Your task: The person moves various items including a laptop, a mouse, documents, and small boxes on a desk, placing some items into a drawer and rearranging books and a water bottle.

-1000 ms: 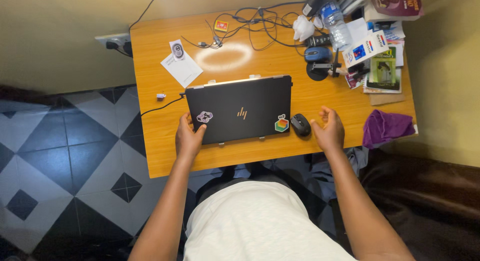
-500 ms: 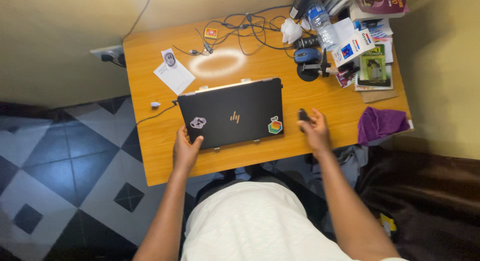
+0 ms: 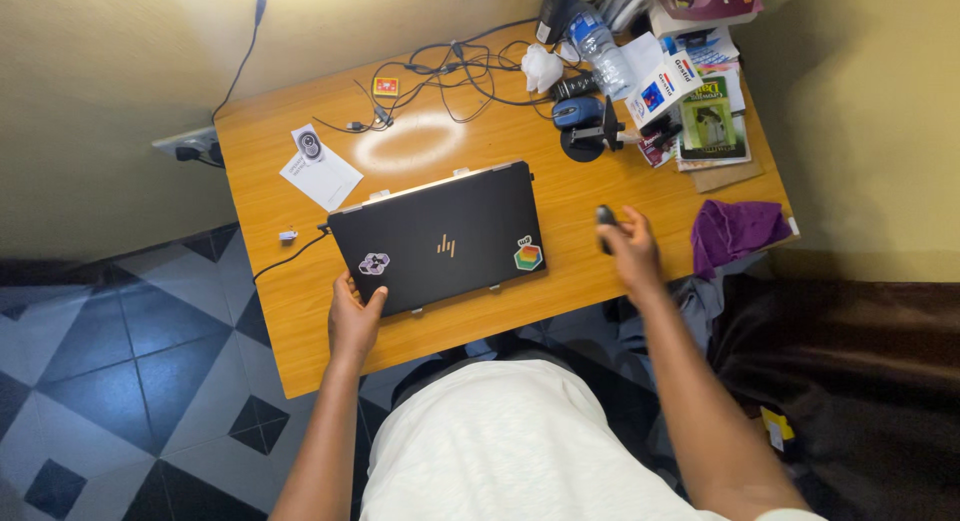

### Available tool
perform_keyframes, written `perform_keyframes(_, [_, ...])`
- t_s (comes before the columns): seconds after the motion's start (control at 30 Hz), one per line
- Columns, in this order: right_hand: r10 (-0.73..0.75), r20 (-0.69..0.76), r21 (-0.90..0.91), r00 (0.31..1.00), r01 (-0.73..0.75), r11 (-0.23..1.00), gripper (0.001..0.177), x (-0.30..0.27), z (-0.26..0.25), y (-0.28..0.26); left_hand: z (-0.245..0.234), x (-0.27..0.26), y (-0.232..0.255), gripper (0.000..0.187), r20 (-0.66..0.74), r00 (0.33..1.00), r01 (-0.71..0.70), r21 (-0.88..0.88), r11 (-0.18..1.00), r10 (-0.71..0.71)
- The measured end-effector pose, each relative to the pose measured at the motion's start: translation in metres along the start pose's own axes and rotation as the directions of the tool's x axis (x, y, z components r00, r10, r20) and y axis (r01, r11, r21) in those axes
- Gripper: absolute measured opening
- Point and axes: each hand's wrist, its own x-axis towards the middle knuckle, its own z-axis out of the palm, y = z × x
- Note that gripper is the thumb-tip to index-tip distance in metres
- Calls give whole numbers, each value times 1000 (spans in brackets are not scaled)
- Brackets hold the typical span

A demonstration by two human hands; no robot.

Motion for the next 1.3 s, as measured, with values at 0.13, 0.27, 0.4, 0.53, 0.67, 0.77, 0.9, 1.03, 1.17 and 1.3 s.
perform_keyframes(0.13, [-238, -60, -512, 969, 175, 841, 78, -12, 49, -20, 5, 3, -6, 70, 18, 1000, 9, -80, 997, -8])
perform_keyframes(0.27, [-400, -20, -667, 916, 286, 688, 83, -17, 68, -35, 8, 5, -15, 76, 60, 998, -12, -190, 982, 24])
perform_keyframes(0.4, [-379, -42, -691, 924, 247, 680, 82, -16, 70, -35, 3, -2, -3, 76, 75, 997, 48, -150, 988, -37])
perform_keyframes(0.53, [-348, -45, -683, 936, 226, 695, 84, -5, 63, -28, -1, -8, 11, 76, 75, 993, 94, -77, 993, -88])
perform_keyframes(0.67, [-408, -194, -626, 892, 208, 752, 89, 39, 46, -36, 2, -8, 5, 78, 73, 996, 72, -160, 985, -61])
perform_keyframes(0.77, [-505, -102, -629, 857, 338, 700, 97, 89, 28, -56, 3, -8, -2, 80, 62, 998, 43, -201, 979, -31])
perform_keyframes(0.9, [-543, 215, -605, 812, 547, 578, 98, 134, 12, -79, 1, -14, -1, 82, 23, 998, 59, -175, 983, -56])
perform_keyframes(1.03, [-435, 333, -565, 836, 547, 618, 78, 143, 2, -90, -4, -21, 1, 82, -2, 991, 134, -128, 983, -135])
perform_keyframes(1.17, [-340, 379, -617, 861, 509, 600, 78, 137, -8, -89, -9, -25, 1, 81, -51, 989, 129, -119, 984, -136])
perform_keyframes(1.3, [-197, 281, -215, 939, 262, 941, 61, 132, -29, -90, -19, -32, 9, 74, -220, 972, 74, -25, 997, -78])
